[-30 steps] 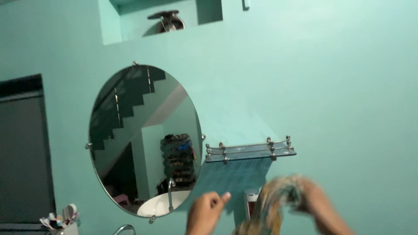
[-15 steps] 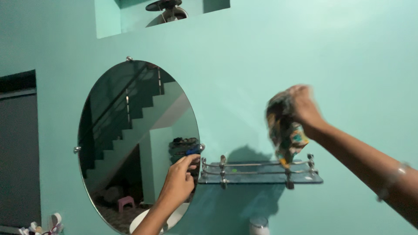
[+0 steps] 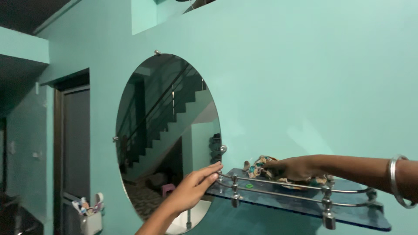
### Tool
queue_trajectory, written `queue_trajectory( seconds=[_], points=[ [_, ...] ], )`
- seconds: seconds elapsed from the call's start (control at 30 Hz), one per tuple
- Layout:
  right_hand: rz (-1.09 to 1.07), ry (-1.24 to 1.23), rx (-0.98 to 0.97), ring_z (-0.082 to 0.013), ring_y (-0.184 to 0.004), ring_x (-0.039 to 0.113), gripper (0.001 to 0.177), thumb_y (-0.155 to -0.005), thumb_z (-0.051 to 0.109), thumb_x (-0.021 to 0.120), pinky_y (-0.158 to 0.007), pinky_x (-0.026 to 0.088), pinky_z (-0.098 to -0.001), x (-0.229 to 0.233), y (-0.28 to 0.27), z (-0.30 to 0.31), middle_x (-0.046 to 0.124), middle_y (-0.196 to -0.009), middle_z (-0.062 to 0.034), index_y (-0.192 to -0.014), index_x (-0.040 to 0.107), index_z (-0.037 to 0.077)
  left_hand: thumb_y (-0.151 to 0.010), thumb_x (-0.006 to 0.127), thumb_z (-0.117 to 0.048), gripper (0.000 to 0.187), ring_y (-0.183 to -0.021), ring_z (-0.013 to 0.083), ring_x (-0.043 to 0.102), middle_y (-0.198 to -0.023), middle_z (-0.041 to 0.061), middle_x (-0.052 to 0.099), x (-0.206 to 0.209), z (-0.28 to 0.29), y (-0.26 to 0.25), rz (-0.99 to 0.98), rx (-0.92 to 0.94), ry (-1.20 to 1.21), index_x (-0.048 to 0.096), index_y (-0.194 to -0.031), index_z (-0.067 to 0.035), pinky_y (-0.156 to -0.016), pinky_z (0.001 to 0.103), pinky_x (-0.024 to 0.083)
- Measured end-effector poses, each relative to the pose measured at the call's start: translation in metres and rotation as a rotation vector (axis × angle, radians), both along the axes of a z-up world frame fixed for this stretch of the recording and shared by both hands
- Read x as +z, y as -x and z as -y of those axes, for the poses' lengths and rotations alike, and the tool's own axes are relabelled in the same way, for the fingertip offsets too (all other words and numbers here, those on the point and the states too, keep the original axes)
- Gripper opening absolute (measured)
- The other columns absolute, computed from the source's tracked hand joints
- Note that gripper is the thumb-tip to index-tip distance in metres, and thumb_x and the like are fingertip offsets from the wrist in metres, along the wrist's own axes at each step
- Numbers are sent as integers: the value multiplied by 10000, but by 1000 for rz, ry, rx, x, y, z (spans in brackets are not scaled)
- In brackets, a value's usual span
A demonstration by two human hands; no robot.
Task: The person removes various toiletries and accessories from a glass shelf above a bathroom sink and places them on the counter. They then use a cloth to wipe the shelf surface and metal frame, rinsing the cloth in the sink midway through. The person continues wiping the shelf until the end of the clip.
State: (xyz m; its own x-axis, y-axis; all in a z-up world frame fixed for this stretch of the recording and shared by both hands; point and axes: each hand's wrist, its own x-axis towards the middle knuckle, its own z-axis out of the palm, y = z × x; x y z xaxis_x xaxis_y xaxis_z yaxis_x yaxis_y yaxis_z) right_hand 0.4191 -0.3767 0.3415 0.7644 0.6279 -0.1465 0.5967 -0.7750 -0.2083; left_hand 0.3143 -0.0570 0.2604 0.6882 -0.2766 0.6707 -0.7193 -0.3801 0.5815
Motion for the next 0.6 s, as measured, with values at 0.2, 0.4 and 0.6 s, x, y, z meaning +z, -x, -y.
queue_trajectory(
  seconds=[0.2, 0.4, 0.6],
  points=[
    [2, -64, -8, -236, -1348, 530, 748, -921, 51, 598, -1119, 446, -402, -7, 11, -45, 471, -1554, -81, -1572, 378, 347, -978, 592, -267, 428, -1376, 207, 554, -1474, 67, 611, 4, 2, -1, -11, 180, -119, 646, -1348, -58, -1096, 331, 423],
    [-400, -299, 383, -183, -932, 570, 382, -1055, 110, 588, -801, 499, -337, -9, 37, -38, 686, -1149, -149, -1414, 698, 38, -947, 648, -269, 415, -1278, 258, 660, -1337, 136, 694, 7, 7, 5, 106, 205, -89, 670, -1280, -22, -1057, 350, 493],
    [-522, -213, 152, -143, -733, 570, 429, -901, -11, 587, -620, 495, -293, 18, 39, 3, 758, -1010, -99, -1274, 760, 110, -934, 658, -315, 432, -1270, 272, 642, -1334, 129, 688, 10, 4, 7, 139, 250, -149, 688, -1264, -37, -1048, 359, 478]
  ],
)
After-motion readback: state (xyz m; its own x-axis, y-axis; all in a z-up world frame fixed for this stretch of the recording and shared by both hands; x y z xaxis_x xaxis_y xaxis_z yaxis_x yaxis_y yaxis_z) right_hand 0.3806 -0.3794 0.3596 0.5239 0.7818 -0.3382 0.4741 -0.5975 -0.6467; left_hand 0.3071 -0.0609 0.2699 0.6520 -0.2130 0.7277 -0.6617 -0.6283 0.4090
